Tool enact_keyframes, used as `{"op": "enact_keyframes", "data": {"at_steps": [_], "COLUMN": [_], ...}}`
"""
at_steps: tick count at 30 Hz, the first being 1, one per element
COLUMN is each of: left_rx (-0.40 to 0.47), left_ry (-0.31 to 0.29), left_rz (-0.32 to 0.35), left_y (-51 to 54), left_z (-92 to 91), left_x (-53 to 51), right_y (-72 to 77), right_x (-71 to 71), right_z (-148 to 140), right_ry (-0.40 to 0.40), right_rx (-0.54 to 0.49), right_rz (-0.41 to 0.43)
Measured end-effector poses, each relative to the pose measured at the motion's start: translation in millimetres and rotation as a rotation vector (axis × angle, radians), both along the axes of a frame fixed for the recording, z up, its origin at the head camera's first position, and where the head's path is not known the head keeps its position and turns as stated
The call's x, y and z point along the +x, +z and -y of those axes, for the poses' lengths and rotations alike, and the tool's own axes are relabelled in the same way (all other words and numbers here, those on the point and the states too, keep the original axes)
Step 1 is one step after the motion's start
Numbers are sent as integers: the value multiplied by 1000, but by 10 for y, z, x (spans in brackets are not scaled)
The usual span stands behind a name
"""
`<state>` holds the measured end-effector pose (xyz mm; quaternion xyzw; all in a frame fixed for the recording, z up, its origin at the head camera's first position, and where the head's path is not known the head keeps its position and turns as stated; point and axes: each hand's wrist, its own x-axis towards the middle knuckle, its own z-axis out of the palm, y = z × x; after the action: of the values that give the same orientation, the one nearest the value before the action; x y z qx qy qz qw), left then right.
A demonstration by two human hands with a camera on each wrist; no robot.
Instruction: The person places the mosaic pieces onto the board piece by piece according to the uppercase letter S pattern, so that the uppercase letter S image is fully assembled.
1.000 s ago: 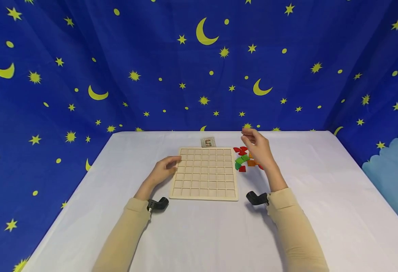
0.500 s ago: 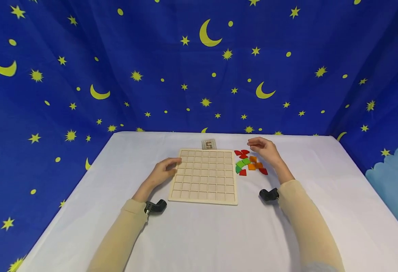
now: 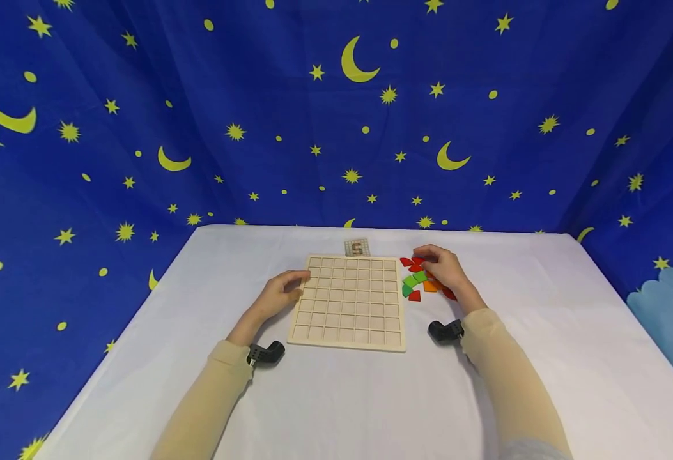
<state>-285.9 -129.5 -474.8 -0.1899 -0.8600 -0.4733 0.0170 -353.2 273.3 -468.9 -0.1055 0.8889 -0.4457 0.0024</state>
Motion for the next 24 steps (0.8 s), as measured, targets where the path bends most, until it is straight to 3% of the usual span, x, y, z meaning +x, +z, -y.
{"op": "enact_keyframes", "data": {"at_steps": [9, 14, 19, 24], "left_rx": [-9, -11, -17, -27], "left_ry": [4, 3, 1, 9], "left_rz": [12, 29, 26, 17], "left_y": [-20, -20, -12, 6], "left_z": [-8, -24, -28, -22], "left_x": [-2, 15, 30, 15], "right_y": [-30, -41, 97, 316], "right_x": [30, 38, 79, 150], "right_z": [26, 14, 53, 170], "right_ry": [-21, -87, -204, -231], "right_rx": [46, -12, -162, -212], "right_rz": [-37, -22, 29, 12]}}
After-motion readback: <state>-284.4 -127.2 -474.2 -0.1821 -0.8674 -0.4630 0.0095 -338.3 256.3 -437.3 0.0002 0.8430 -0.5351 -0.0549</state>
